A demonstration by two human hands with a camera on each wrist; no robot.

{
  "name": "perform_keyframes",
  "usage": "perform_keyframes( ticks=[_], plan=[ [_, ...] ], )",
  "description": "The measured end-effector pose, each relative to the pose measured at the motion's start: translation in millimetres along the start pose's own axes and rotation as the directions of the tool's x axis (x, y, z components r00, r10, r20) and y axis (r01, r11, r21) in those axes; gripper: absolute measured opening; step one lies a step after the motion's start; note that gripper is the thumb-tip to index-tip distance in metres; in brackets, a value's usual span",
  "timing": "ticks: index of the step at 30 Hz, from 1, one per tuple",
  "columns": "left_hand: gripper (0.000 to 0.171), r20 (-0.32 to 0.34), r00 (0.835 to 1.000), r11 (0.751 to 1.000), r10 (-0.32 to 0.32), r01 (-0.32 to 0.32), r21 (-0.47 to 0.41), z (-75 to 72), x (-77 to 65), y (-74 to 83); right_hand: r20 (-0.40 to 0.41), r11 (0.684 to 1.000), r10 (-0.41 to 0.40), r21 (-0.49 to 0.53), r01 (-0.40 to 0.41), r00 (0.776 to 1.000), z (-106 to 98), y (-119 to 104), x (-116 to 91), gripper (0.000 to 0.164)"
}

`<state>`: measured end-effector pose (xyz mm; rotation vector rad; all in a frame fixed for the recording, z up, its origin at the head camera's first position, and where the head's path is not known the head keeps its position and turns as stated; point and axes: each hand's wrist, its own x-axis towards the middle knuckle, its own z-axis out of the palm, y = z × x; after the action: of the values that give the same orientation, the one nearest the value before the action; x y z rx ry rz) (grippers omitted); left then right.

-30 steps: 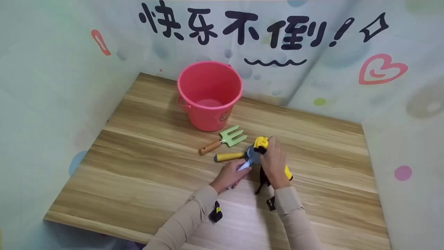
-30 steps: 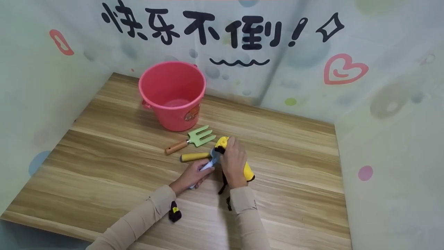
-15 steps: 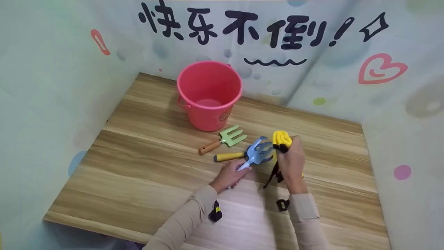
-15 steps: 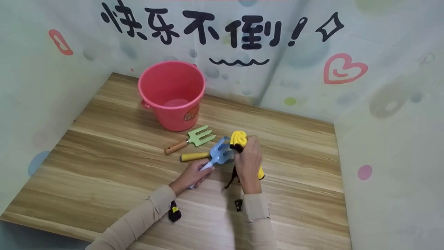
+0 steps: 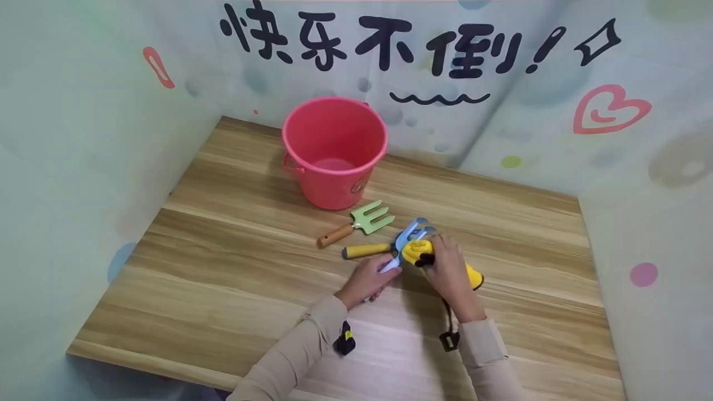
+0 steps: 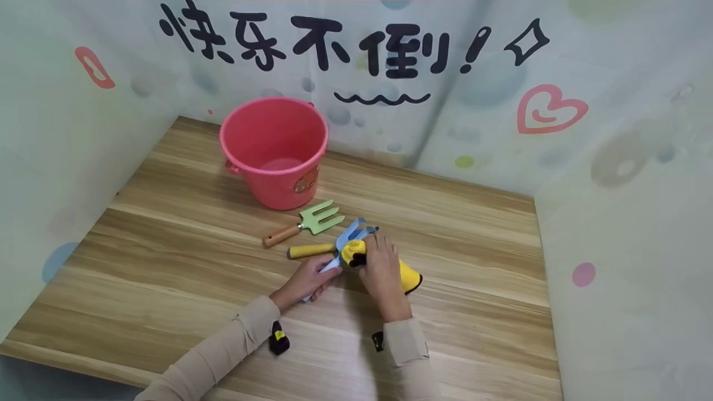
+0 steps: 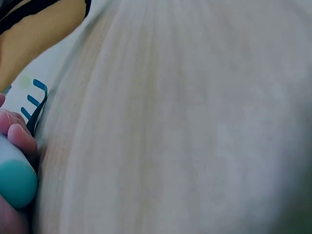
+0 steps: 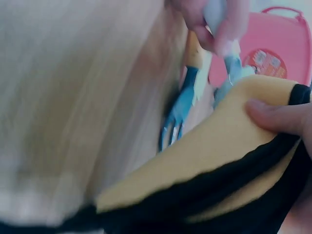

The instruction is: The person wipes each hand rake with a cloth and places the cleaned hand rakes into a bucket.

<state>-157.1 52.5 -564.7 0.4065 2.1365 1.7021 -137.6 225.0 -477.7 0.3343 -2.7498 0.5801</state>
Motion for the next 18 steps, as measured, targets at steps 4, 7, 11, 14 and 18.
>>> perform_keyframes(
  ticks=[4,7,11,14,18],
  plan=[
    [0.014,0.001,1.0,1.0,-0.007,0.007,0.014,0.3,0.6,-0.4,-0.047,0.999,0.01,0.032,-0.009,0.999,9.6,-6.7,1.4,0.034],
    [0.016,0.006,1.0,1.0,0.006,-0.006,0.016,0.6,0.9,-0.5,-0.101,0.999,0.028,0.019,-0.026,0.994,14.2,-10.4,4.2,0.034],
    [0.015,0.002,1.0,1.0,0.024,-0.024,0.017,0.4,1.1,-1.4,-0.13,0.996,0.083,0.001,-0.084,0.988,16.5,-13.4,10.4,0.033],
    [0.017,0.002,1.0,1.0,0.029,-0.029,0.009,0.3,1.1,-2.2,-0.116,0.987,0.158,-0.022,-0.162,0.981,16.5,-13.2,15.5,0.032],
    [0.023,0.01,0.999,0.999,0.033,-0.033,0.006,0.4,0.5,-2.9,-0.113,0.966,0.249,-0.049,-0.255,0.962,16.4,-10.4,21.1,0.033]
  ],
)
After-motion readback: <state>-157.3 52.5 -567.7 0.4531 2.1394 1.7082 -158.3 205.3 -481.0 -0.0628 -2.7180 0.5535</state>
